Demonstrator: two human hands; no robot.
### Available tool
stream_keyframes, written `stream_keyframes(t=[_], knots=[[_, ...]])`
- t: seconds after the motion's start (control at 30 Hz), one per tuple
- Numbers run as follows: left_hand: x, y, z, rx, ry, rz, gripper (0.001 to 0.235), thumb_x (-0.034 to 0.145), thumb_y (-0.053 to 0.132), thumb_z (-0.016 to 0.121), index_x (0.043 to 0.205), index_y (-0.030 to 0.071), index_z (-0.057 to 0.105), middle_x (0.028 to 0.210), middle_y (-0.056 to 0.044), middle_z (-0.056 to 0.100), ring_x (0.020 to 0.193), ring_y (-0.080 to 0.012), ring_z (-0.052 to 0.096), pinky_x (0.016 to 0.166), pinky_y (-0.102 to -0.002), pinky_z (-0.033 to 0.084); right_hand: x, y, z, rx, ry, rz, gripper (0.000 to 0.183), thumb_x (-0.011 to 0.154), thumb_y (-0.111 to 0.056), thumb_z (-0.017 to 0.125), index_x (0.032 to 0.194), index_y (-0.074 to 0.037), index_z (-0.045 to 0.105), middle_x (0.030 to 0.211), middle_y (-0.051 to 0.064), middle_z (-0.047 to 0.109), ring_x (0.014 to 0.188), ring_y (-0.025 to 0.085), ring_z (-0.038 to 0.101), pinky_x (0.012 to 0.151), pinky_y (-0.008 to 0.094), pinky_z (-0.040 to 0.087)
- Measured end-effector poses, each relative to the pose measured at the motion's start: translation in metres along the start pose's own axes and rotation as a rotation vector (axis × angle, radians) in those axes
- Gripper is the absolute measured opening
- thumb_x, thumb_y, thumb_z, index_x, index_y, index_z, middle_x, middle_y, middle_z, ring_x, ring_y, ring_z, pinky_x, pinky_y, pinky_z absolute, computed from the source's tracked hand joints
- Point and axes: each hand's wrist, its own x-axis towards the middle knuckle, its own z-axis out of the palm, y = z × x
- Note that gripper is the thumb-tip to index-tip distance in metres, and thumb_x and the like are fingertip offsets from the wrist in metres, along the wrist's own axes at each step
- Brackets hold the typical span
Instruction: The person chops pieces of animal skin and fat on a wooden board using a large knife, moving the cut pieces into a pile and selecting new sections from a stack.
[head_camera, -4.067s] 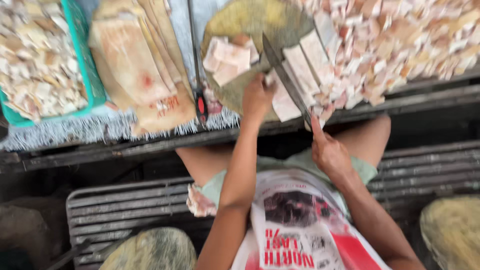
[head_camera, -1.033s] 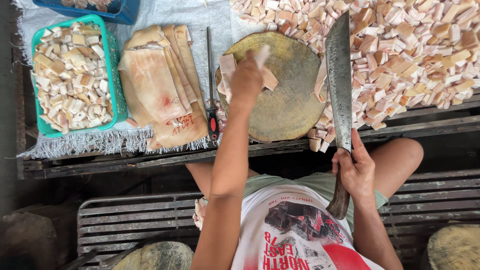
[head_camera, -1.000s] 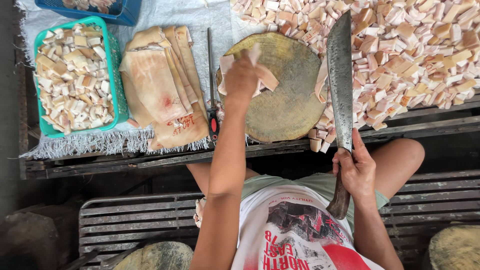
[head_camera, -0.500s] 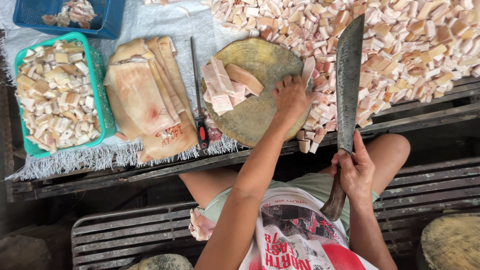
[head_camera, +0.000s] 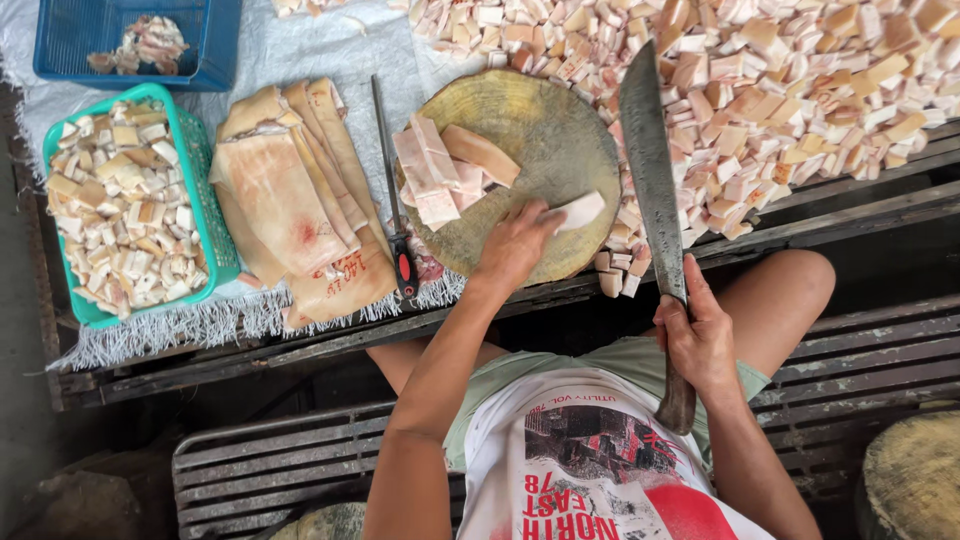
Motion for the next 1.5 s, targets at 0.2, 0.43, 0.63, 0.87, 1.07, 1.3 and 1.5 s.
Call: stream_keyframes(t=[0.2, 0.43, 0.63, 0.87, 1.07, 1.3, 1.5], knots=[[-0.027, -0.011, -0.006, 0.108, -0.030, 0.121, 0.050, 0.087, 0.007, 0.062, 0.134, 0.021, 0.067, 0.141, -0.005, 0.060, 0.128, -0.0282, 0.055, 0.113, -0.045, 0.044, -0.001, 0.001, -0.001, -0.484, -0.071, -0.204, 0.061, 0.096, -0.006, 0.064, 0.155, -0.007, 0.049, 0.076, 0.025, 0.069, 0.066, 0.035, 0.070, 0.065, 0.043, 0.056], [-0.046, -0.017, -0.029, -0.143, -0.020, -0.074, 0.045, 0.091, 0.011, 0.067, 0.135, 0.006, 0.062, 0.129, -0.012, 0.062, 0.122, -0.0360, 0.057, 0.104, -0.046, 0.047, -0.014, -0.009, -0.018, -0.435, 0.131, -0.696, 0.058, 0.103, 0.002, 0.065, 0.157, -0.002, 0.043, 0.092, 0.026, 0.069, 0.074, 0.035, 0.071, 0.065, 0.043, 0.056], [-0.051, -0.019, -0.021, -0.081, 0.054, -0.057, 0.027, 0.093, 0.010, 0.065, 0.119, 0.009, 0.071, 0.115, -0.007, 0.067, 0.116, -0.0300, 0.061, 0.098, -0.045, 0.051, -0.011, 0.011, -0.002, -0.752, -0.058, -0.514, 0.062, 0.093, 0.000, 0.066, 0.152, -0.005, 0.049, 0.081, 0.022, 0.071, 0.065, 0.041, 0.067, 0.060, 0.051, 0.054], [-0.043, -0.016, -0.013, 0.009, 0.110, 0.019, 0.031, 0.087, 0.007, 0.064, 0.116, 0.011, 0.072, 0.113, -0.005, 0.066, 0.113, -0.0286, 0.061, 0.098, -0.043, 0.051, -0.012, 0.005, -0.019, -0.570, 0.050, -0.590, 0.057, 0.099, -0.002, 0.065, 0.153, -0.003, 0.050, 0.097, 0.029, 0.070, 0.080, 0.042, 0.071, 0.068, 0.048, 0.058], [-0.035, -0.011, -0.008, 0.003, 0.103, 0.043, 0.027, 0.090, 0.010, 0.066, 0.116, 0.011, 0.072, 0.111, -0.004, 0.066, 0.110, -0.0279, 0.061, 0.098, -0.043, 0.051, -0.017, 0.012, -0.009, -0.519, 0.203, -0.724, 0.054, 0.103, -0.001, 0.065, 0.154, -0.002, 0.047, 0.099, 0.029, 0.071, 0.081, 0.041, 0.071, 0.070, 0.047, 0.058], [-0.037, -0.012, -0.008, -0.005, 0.089, 0.024, 0.027, 0.092, 0.011, 0.066, 0.118, 0.010, 0.072, 0.110, -0.006, 0.066, 0.110, -0.0288, 0.060, 0.095, -0.042, 0.052, -0.008, 0.007, -0.011, -0.697, -0.051, -0.492, 0.059, 0.095, -0.004, 0.067, 0.152, -0.010, 0.052, 0.088, 0.025, 0.072, 0.074, 0.043, 0.070, 0.066, 0.051, 0.056], [-0.028, -0.008, 0.000, -0.024, 0.091, 0.025, 0.025, 0.093, 0.015, 0.066, 0.116, 0.011, 0.073, 0.111, -0.005, 0.067, 0.108, -0.0285, 0.061, 0.096, -0.042, 0.051, -0.013, 0.010, -0.029, -0.435, 0.104, -0.641, 0.057, 0.104, -0.001, 0.061, 0.158, -0.005, 0.042, 0.087, 0.022, 0.068, 0.072, 0.038, 0.069, 0.067, 0.046, 0.056]])
